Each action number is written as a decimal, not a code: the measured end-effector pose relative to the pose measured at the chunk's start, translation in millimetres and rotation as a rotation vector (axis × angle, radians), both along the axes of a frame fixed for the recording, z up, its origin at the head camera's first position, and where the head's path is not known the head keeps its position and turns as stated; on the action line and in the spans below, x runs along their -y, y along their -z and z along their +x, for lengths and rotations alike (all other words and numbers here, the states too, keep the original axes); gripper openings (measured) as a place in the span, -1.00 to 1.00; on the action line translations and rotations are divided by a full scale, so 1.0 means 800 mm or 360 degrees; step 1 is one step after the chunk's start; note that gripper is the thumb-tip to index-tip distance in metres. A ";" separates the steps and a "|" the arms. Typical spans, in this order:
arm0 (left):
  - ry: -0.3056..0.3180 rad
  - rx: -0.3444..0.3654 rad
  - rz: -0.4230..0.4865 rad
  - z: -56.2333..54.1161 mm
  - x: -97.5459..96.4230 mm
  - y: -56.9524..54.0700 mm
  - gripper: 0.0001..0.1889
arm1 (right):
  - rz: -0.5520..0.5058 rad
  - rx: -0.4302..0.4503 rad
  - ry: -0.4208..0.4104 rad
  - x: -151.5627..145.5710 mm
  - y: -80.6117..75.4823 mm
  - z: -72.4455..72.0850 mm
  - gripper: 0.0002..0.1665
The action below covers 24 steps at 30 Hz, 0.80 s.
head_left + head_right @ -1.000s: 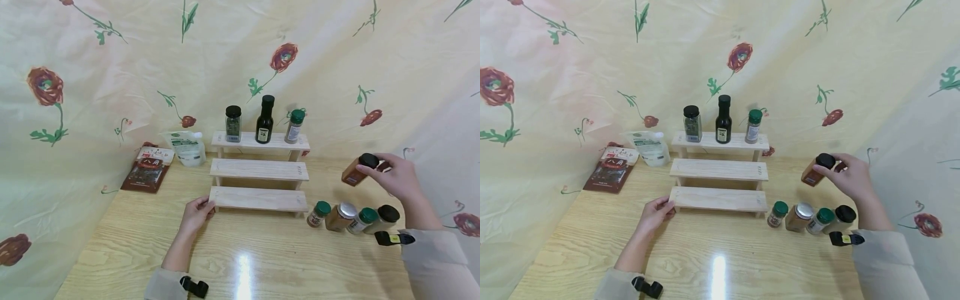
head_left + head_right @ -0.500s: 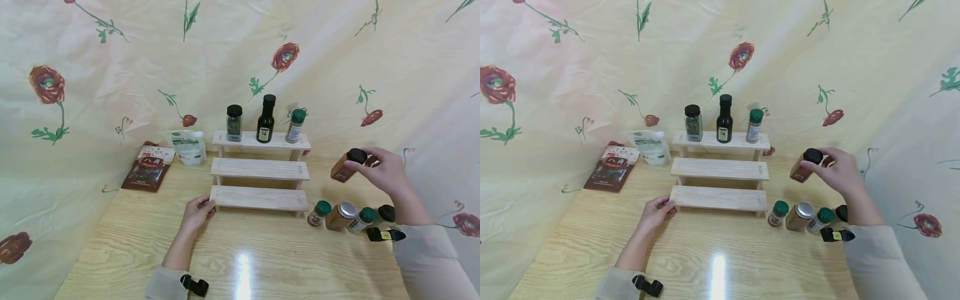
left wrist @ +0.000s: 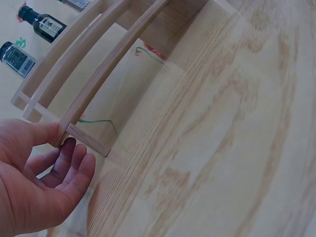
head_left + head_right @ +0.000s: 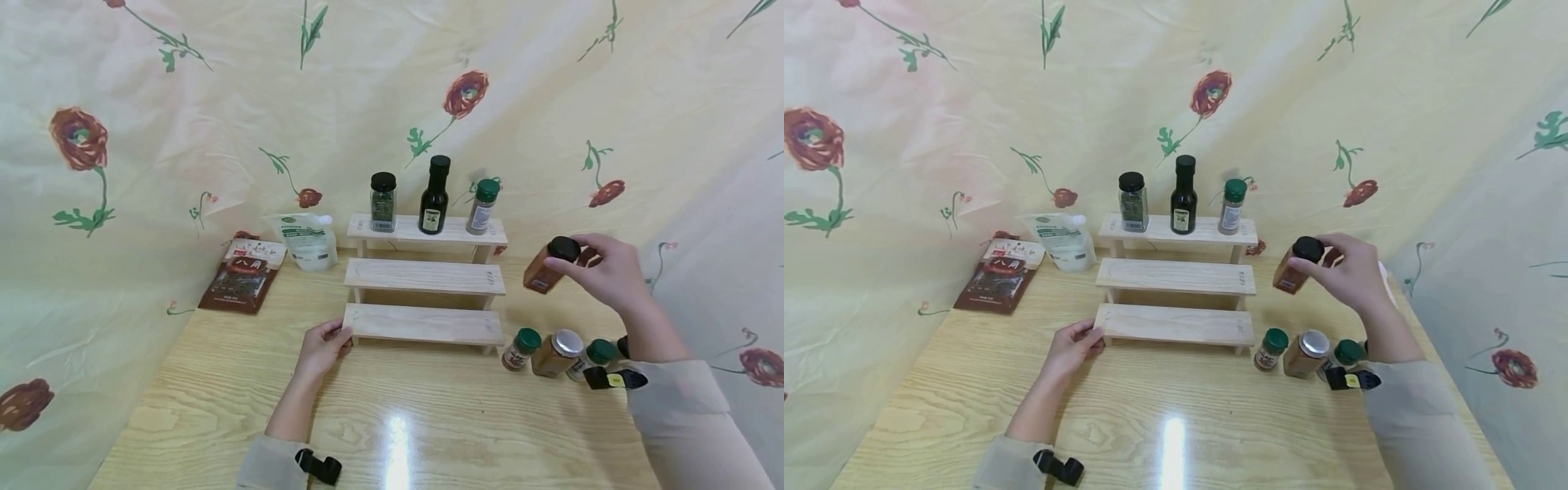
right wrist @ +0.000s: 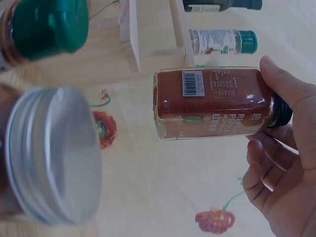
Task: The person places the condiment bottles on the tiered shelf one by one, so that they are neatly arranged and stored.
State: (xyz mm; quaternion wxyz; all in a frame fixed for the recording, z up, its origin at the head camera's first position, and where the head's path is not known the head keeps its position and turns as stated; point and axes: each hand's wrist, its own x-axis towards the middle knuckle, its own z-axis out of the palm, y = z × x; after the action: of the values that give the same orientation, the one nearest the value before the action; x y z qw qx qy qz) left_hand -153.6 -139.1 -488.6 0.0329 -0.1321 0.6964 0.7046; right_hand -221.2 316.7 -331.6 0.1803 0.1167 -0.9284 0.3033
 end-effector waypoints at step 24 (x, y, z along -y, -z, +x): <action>0.0003 -0.0026 0.0015 0.001 -0.001 -0.001 -0.63 | -0.0122 -0.0049 -0.0213 0.068 -0.007 -0.019 -0.55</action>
State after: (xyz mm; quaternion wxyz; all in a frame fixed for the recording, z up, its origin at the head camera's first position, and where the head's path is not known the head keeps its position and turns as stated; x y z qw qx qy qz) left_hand -152.9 -138.6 -488.1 0.0283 -0.1255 0.6934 0.7090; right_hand -236.5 262.2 -326.3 0.1782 0.1762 -0.9033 0.3481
